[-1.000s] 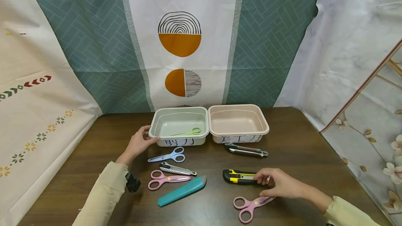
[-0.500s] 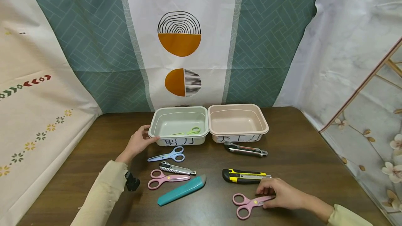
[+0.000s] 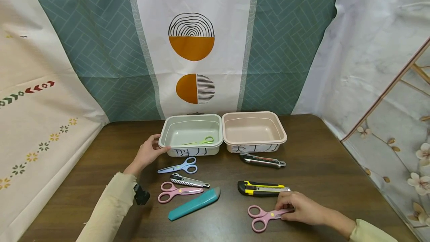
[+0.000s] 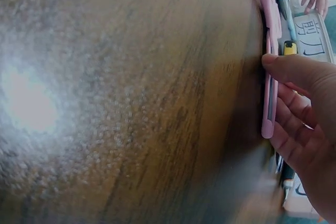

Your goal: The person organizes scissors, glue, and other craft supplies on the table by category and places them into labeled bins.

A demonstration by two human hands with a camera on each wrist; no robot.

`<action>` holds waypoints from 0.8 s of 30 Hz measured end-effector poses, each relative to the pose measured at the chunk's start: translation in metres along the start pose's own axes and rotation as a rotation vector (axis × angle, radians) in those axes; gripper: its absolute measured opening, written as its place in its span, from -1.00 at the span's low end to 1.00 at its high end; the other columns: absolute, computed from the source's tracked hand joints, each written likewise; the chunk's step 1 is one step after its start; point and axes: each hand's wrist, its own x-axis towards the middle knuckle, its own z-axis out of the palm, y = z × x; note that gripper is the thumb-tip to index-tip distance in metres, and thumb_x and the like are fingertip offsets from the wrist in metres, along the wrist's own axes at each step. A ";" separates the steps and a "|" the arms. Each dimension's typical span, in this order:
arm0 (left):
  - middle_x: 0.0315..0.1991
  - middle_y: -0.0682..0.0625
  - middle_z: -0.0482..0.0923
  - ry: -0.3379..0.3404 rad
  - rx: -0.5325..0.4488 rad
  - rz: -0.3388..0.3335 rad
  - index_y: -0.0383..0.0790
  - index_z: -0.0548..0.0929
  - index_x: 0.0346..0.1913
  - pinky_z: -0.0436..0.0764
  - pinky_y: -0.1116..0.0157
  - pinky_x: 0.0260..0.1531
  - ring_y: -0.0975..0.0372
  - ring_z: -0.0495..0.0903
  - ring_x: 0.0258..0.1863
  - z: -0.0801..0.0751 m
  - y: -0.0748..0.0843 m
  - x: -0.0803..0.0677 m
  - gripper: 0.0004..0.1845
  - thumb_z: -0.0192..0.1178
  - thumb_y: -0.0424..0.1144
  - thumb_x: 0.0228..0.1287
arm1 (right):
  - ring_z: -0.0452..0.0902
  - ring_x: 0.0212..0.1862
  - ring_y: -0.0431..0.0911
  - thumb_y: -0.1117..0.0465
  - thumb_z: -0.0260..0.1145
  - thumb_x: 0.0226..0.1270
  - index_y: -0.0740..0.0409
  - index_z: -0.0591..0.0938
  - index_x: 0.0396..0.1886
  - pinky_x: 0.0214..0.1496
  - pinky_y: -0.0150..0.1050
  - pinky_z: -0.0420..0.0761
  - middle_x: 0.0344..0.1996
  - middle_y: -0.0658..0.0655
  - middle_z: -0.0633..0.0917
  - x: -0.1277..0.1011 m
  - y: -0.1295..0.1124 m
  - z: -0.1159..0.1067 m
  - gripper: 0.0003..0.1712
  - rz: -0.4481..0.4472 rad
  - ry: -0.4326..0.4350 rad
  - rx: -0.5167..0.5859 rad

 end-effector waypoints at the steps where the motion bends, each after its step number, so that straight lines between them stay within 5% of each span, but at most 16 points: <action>1: -0.03 -0.37 0.49 -0.001 0.002 0.002 -0.44 0.23 0.22 0.49 0.10 -0.18 -0.04 0.53 -0.11 0.000 0.000 0.000 -0.27 0.28 -0.13 0.09 | 0.36 -0.39 -0.38 0.33 0.39 -0.02 -0.04 0.61 -0.34 -0.40 -0.54 0.38 -0.42 -0.16 0.52 0.000 0.000 0.000 -0.75 0.000 -0.002 -0.003; 24: -0.03 -0.37 0.49 -0.006 0.001 0.001 -0.46 0.23 0.22 0.49 0.10 -0.18 -0.05 0.53 -0.12 0.000 0.001 0.000 -0.26 0.28 -0.11 0.09 | 0.37 -0.36 -0.38 0.31 0.39 0.00 -0.01 0.60 -0.36 -0.37 -0.48 0.42 -0.39 -0.16 0.52 0.026 -0.007 -0.016 -0.80 0.019 -0.015 -0.123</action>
